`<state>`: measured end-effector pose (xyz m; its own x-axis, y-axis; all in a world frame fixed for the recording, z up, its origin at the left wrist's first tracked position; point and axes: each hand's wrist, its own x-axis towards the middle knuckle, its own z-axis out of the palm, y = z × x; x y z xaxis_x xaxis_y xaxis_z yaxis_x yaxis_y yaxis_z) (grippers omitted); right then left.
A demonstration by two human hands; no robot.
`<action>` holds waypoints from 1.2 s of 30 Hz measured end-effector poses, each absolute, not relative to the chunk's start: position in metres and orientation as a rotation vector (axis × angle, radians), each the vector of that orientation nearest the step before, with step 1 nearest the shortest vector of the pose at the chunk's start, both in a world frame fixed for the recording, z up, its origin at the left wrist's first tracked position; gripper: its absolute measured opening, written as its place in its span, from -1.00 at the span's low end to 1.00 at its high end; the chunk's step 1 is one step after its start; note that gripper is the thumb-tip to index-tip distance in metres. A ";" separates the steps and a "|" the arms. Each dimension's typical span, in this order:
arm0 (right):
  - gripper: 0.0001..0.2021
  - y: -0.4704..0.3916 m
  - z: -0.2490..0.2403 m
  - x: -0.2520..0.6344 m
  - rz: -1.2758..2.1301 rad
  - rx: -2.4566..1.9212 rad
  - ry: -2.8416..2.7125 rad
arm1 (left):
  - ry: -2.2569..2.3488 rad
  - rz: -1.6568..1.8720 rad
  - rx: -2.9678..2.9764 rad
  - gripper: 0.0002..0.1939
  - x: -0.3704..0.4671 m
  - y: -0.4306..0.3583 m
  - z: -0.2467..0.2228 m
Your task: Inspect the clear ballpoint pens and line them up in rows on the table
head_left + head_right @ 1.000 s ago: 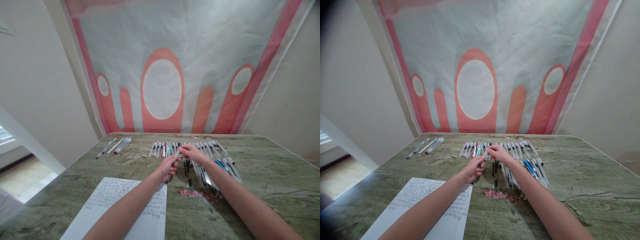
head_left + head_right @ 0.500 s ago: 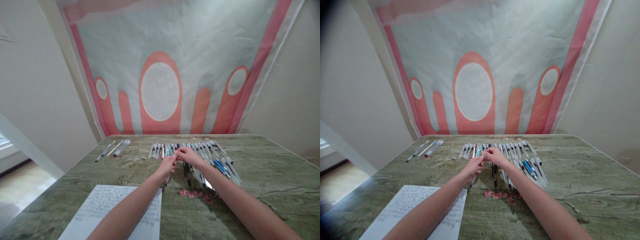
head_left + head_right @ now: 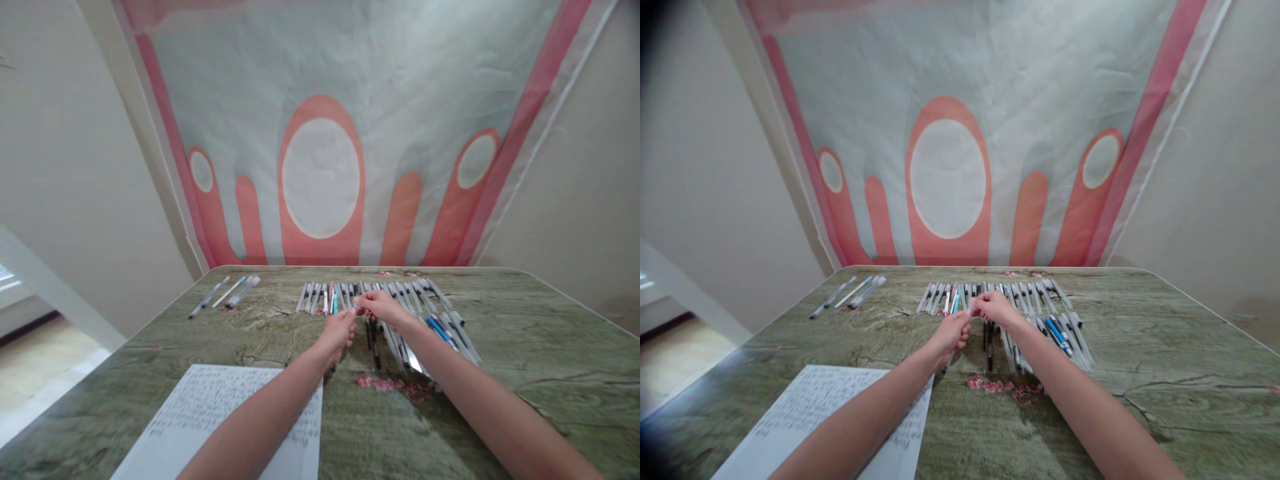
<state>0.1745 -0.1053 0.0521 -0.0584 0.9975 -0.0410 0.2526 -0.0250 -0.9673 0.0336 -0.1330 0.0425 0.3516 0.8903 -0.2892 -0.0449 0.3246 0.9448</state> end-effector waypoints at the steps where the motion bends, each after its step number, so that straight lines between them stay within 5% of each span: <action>1: -0.71 -0.104 0.052 0.177 1.116 -1.394 -1.414 | 1.013 0.784 1.037 -0.63 0.034 -0.132 0.042; 10: -0.81 -0.095 0.033 0.189 0.882 -1.497 -1.791 | 0.986 0.974 0.824 -0.86 0.030 -0.115 0.024; 22: -0.88 -0.100 0.034 0.184 0.357 -1.692 -2.016 | 0.944 0.990 0.887 -0.77 0.030 -0.114 0.020; 36: -0.81 -0.106 0.038 0.183 0.406 -1.582 -2.229 | 0.911 1.061 1.082 -0.60 0.028 -0.122 0.026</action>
